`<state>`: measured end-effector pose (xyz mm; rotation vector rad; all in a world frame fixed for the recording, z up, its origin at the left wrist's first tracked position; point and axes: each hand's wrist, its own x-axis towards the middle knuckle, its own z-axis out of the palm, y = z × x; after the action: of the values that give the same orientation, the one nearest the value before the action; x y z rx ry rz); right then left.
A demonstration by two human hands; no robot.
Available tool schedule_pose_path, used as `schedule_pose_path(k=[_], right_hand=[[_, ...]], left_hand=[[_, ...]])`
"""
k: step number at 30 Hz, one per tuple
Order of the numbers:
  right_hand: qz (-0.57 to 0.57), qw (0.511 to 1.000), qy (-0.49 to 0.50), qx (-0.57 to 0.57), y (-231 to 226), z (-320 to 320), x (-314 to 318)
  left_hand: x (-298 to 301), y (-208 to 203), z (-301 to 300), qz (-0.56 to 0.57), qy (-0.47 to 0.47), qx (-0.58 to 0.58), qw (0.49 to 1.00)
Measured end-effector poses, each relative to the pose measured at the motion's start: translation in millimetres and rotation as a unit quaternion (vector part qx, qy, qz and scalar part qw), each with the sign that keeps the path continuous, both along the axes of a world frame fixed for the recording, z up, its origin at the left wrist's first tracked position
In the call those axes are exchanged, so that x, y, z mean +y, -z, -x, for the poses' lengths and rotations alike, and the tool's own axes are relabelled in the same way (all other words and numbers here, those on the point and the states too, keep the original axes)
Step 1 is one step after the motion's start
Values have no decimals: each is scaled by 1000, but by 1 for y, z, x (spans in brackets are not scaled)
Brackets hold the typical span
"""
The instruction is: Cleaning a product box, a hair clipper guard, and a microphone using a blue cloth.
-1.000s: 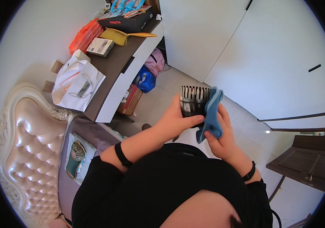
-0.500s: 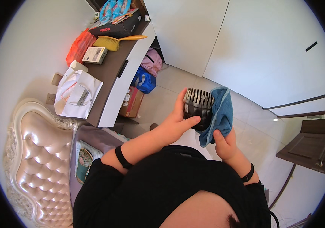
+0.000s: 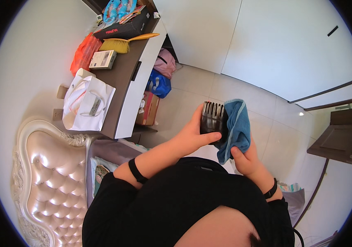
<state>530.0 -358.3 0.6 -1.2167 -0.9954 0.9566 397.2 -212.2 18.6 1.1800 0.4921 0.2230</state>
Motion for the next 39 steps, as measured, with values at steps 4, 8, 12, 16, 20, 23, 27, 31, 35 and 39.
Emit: schedule_pose_path(k=[4,8,12,16,20,23,27,31,35,39], right_hand=[[22,999,23,20,3,23,-7],[24,999,25,27,1,46,-4],[18,1000,17,-5,5,64,-6],[11,1000,3,-2,1,79,-7],[10,997,3,-72,4,90,-15],[14,997,8,-72,2,98,-20],[7,997,7,-74,4,105,-28],[22,996,3,-90,5,109,-35],[41,998,6,-47,3,111,-39],[-3,985,-37,-169,-7,101,-40]], left_hand=[[2,5,22,55,24,-30,998],[0,4,46,34,10,-64,997],[-2,10,71,50,25,-84,995],[-7,14,91,68,30,-91,993],[-16,20,105,62,21,-119,991],[-25,17,112,73,2,-101,992],[-36,10,119,61,1,-132,989],[-45,8,122,49,-5,-137,989],[-49,13,121,30,-6,-142,989],[-50,13,116,29,-33,-128,991]])
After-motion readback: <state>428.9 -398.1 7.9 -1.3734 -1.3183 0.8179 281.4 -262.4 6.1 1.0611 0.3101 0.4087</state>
